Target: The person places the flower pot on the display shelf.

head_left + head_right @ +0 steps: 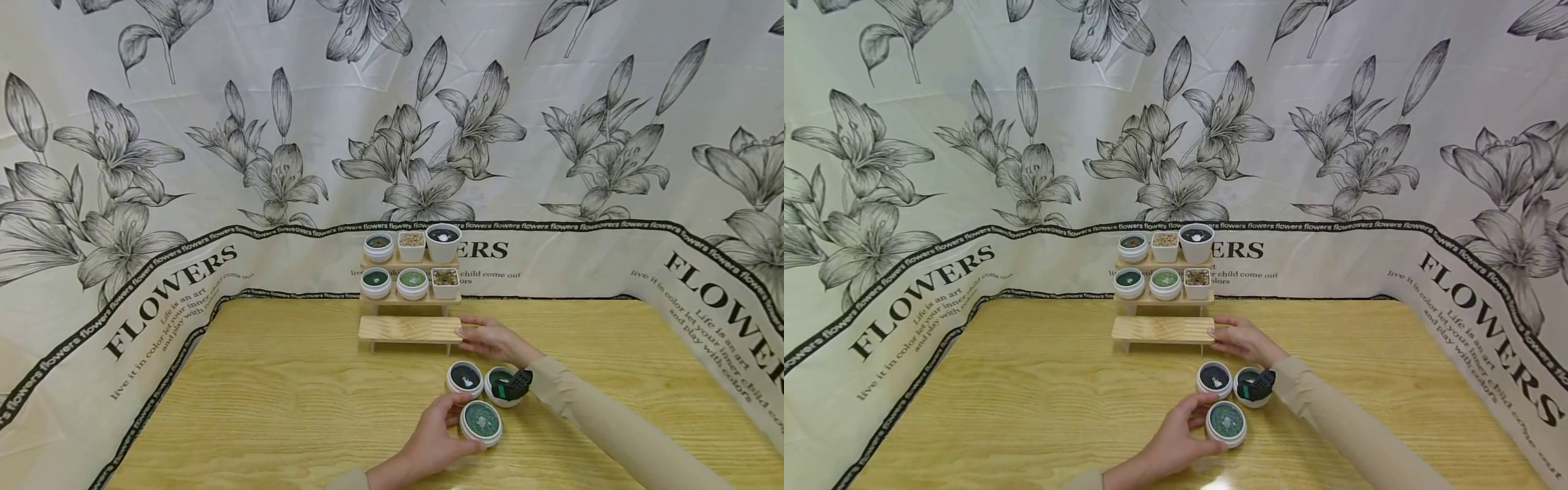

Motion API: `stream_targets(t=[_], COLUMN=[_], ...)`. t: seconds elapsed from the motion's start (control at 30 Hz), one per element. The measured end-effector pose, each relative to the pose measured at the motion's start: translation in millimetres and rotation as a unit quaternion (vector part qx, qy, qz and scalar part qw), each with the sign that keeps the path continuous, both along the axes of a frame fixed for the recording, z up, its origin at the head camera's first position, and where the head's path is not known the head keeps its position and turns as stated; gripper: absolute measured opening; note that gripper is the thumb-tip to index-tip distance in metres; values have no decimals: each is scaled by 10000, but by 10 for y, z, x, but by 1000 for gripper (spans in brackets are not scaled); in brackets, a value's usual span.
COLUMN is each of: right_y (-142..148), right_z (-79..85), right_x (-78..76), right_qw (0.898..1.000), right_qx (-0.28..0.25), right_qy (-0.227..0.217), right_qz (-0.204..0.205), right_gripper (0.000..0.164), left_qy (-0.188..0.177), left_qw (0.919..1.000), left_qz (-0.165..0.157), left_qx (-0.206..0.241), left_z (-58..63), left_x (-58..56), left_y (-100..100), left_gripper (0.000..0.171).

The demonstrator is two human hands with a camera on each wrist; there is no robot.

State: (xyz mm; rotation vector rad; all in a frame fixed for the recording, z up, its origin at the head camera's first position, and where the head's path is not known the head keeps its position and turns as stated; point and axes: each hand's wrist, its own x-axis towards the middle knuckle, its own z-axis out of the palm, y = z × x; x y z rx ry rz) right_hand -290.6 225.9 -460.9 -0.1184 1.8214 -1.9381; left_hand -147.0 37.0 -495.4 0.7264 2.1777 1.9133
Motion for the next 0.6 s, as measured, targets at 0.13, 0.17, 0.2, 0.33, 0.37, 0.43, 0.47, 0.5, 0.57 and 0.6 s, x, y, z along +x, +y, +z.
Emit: stream_targets(t=[0.13,0.17,0.2,0.33,0.37,0.43,0.47,0.5,0.57,0.6], right_y=[1,2,2,6,8,8,6,4,5,6], right_z=[1,2,3,14,18,24,27,27,27,26], right_x=[4,5,4,11,14,15,16,12,10,9], right_qw=[10000,10000,10000,10000,10000,10000,10000,10000,10000,10000], right_qx=[22,23,23,11,7,12,13,12,23,27], right_qy=[-1,9,11,15,11,7,1,1,7,11], right_qz=[4,18,24,52,57,61,59,64,81,88], right_gripper=[65,65,65,64,65,65,65,65,65,65], left_qy=[160,173,177,187,168,185,189,134,152,180], left_qw=[9999,9998,9998,9997,9997,9996,9996,9997,9996,9995], left_qz=[-7,-6,-7,-15,-17,-21,-26,-31,-47,-58], left_qx=[-31,-53,-87,-180,-191,-217,-227,-224,-232,-235], left_z=[-36,-43,-49,-63,-65,-72,-76,-78,-78,-78], left_x=[-4,-5,-6,-10,-10,-10,-11,-12,-7,-4], left_y=[22,25,27,35,37,39,40,40,42,46], left_gripper=[64,64,64,64,64,64,64,64,64,64])
